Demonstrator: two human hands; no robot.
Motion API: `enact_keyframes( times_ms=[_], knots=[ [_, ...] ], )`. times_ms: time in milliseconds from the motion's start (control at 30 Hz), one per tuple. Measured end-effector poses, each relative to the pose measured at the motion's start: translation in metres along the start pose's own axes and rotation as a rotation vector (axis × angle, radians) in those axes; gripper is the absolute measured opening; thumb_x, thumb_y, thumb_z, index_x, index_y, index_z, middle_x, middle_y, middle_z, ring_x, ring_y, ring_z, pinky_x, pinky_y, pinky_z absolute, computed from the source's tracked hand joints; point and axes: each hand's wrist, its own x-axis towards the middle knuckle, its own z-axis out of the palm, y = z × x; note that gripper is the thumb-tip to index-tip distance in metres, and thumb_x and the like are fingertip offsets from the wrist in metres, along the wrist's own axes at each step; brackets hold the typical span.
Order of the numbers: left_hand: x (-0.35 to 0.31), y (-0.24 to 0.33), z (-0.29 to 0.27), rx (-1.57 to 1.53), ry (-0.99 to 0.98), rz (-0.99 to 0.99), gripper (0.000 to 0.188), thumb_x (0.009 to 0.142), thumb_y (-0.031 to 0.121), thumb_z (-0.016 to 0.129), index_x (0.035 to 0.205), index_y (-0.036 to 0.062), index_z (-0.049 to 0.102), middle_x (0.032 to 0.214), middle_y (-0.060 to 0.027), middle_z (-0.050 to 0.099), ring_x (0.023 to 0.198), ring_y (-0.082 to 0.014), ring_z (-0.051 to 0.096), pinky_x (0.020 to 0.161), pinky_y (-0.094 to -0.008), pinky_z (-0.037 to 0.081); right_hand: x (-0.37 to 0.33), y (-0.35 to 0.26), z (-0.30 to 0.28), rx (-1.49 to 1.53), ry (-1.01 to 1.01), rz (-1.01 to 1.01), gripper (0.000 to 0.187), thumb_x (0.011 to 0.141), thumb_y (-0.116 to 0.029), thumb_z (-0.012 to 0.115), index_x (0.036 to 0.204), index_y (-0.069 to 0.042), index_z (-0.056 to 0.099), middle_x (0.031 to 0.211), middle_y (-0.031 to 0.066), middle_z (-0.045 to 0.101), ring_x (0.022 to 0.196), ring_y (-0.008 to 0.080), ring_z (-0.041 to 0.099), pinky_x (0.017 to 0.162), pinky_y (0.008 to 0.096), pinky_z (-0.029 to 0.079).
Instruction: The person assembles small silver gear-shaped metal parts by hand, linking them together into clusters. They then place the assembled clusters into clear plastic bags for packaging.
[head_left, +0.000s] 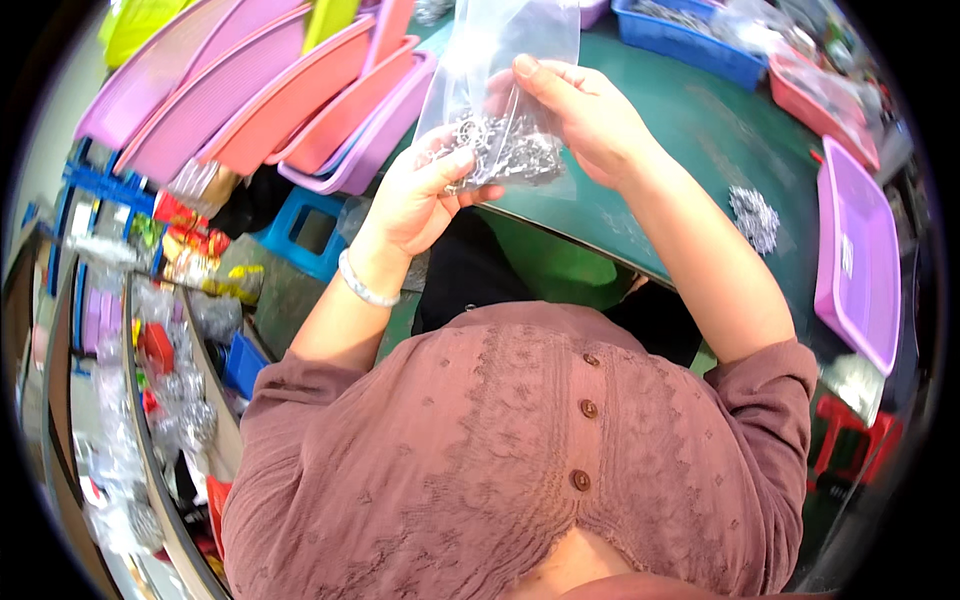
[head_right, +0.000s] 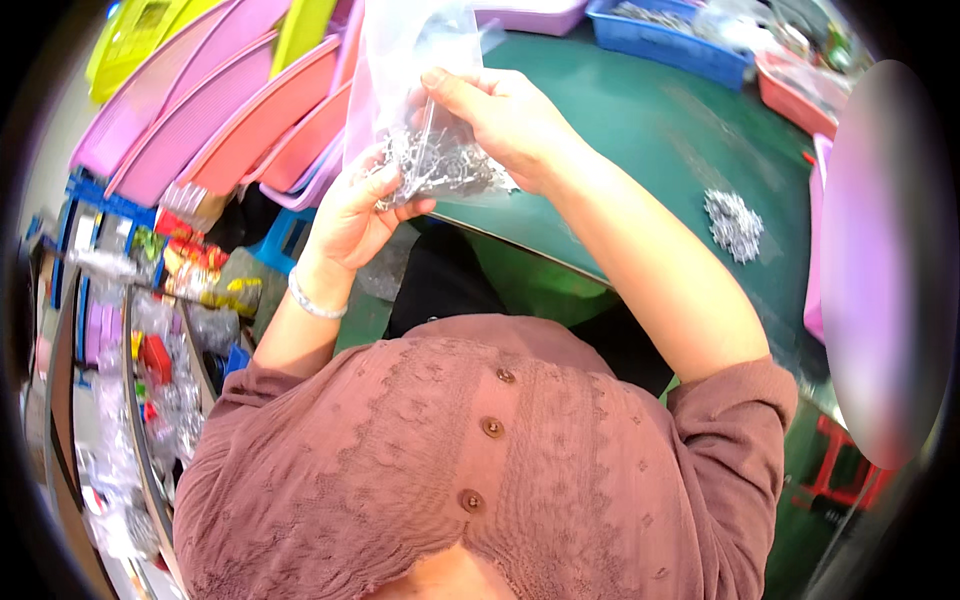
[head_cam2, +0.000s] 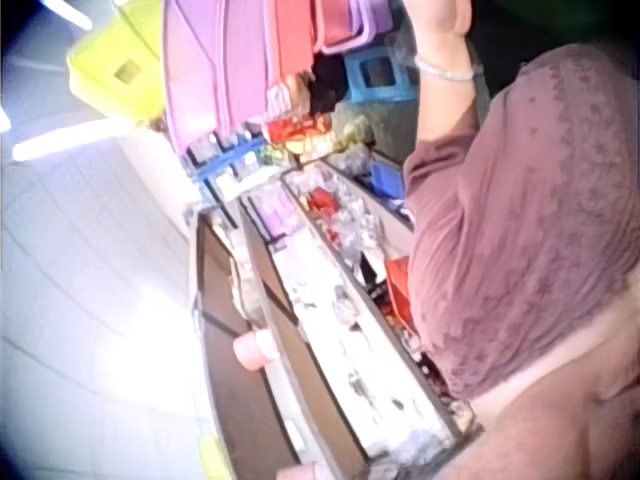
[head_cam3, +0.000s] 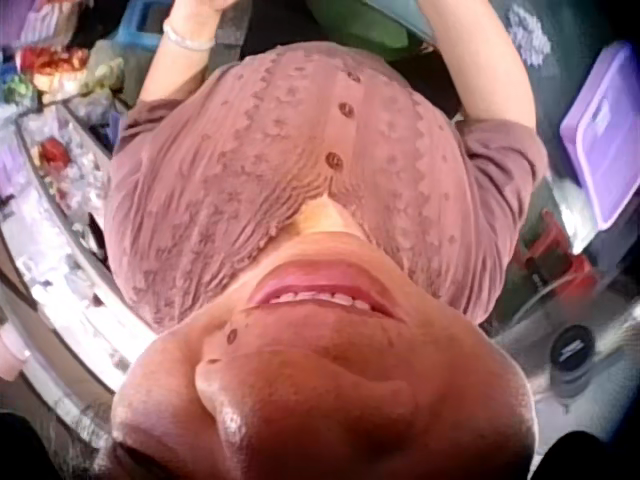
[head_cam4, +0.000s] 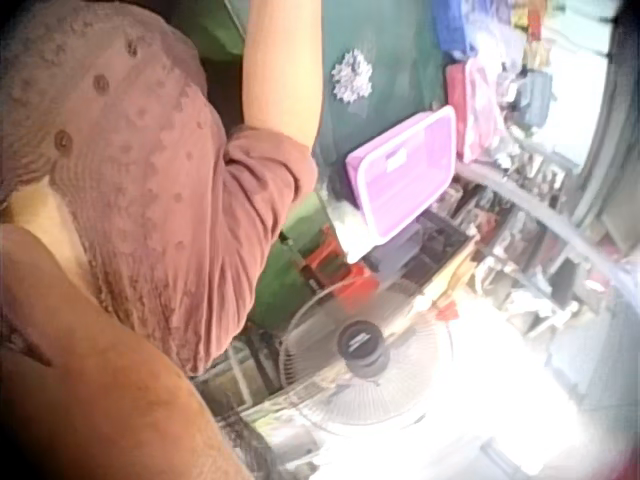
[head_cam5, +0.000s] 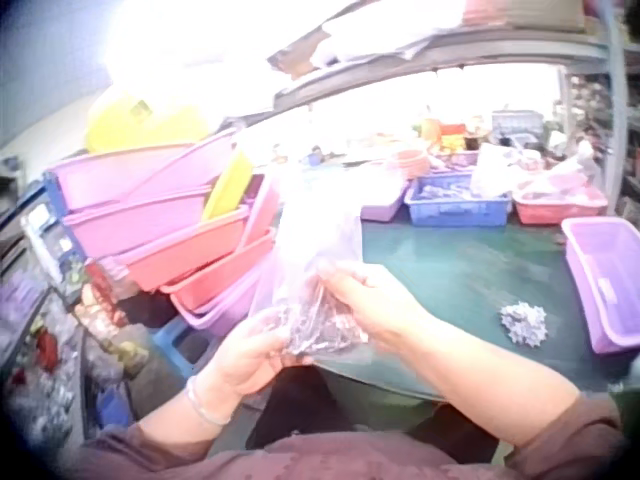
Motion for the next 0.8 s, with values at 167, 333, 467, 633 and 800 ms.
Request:
enact_keyframes(
  times_ms=[167, 333, 467, 633, 800],
  knots=[
    [-0.068, 0.016, -0.018, -0.058, 0.269, 0.219, 0.036, 0.085, 0.017, 0.055, 0.116, 0.0006, 0.047, 0.103, -0.008, 0.058, 0.089, -0.0175, 0.058, 0.075, -0.0332, 0.049, 0.016, 0.006, 0.046, -0.19, -0.295, 0.102, 0.044, 0.085, -0.035, 0.054, 0.118, -0.005, 0.049, 0.105, 0.0066, 0.056, 0.092, 0.0121, 0.052, 0.079, 0.028, 0.041],
    [-0.141, 0.025, -0.043, -0.101, 0.533, 0.46, 0.036, 0.086, 0.019, 0.053, 0.117, 0.001, 0.047, 0.105, -0.0092, 0.057, 0.093, -0.0187, 0.057, 0.078, -0.0341, 0.049, 0.025, 0.041, 0.127, -0.035, -0.678, 0.249, 0.044, 0.078, -0.013, 0.065, 0.116, -0.001, 0.047, 0.085, 0.0041, 0.059, 0.072, 0.0083, 0.053, 0.062, 0.0217, 0.044],
    [-0.198, 0.03, -0.068, -0.273, 0.565, 0.581, 0.038, 0.086, 0.015, 0.052, 0.12, 0.0014, 0.043, 0.108, -0.0102, 0.056, 0.098, -0.0201, 0.056, 0.085, -0.0362, 0.046, 0.04, 0.072, 0.194, 0.029, -0.682, 0.316, 0.029, 0.081, -0.011, 0.061, 0.105, 0.001, 0.051, 0.079, 0.0045, 0.059, 0.064, 0.0085, 0.054, 0.059, 0.021, 0.044],
    [-0.254, 0.032, -0.096, -0.184, 0.681, 0.683, 0.046, 0.081, 0.001, 0.053, 0.125, 0.0022, 0.037, 0.113, -0.0122, 0.053, 0.104, -0.023, 0.053, 0.091, -0.038, 0.043, 0.048, 0.108, 0.263, 0.069, -0.755, 0.319, 0.02, 0.081, -0.009, 0.059, 0.099, -0.001, 0.055, 0.076, 0.0042, 0.06, 0.063, 0.0087, 0.055, 0.057, 0.021, 0.044],
    [-0.272, 0.034, -0.128, -0.126, 0.78, 0.774, 0.043, 0.081, -0.002, 0.053, 0.122, 0.0017, 0.04, 0.111, -0.0113, 0.054, 0.102, -0.0217, 0.054, 0.087, -0.0364, 0.045, 0.06, 0.121, 0.3, 0.012, -0.732, 0.306, 0.024, 0.083, -0.013, 0.059, 0.103, -0.002, 0.055, 0.075, 0.0047, 0.061, 0.062, 0.0092, 0.055, 0.057, 0.0212, 0.044]
  ],
)
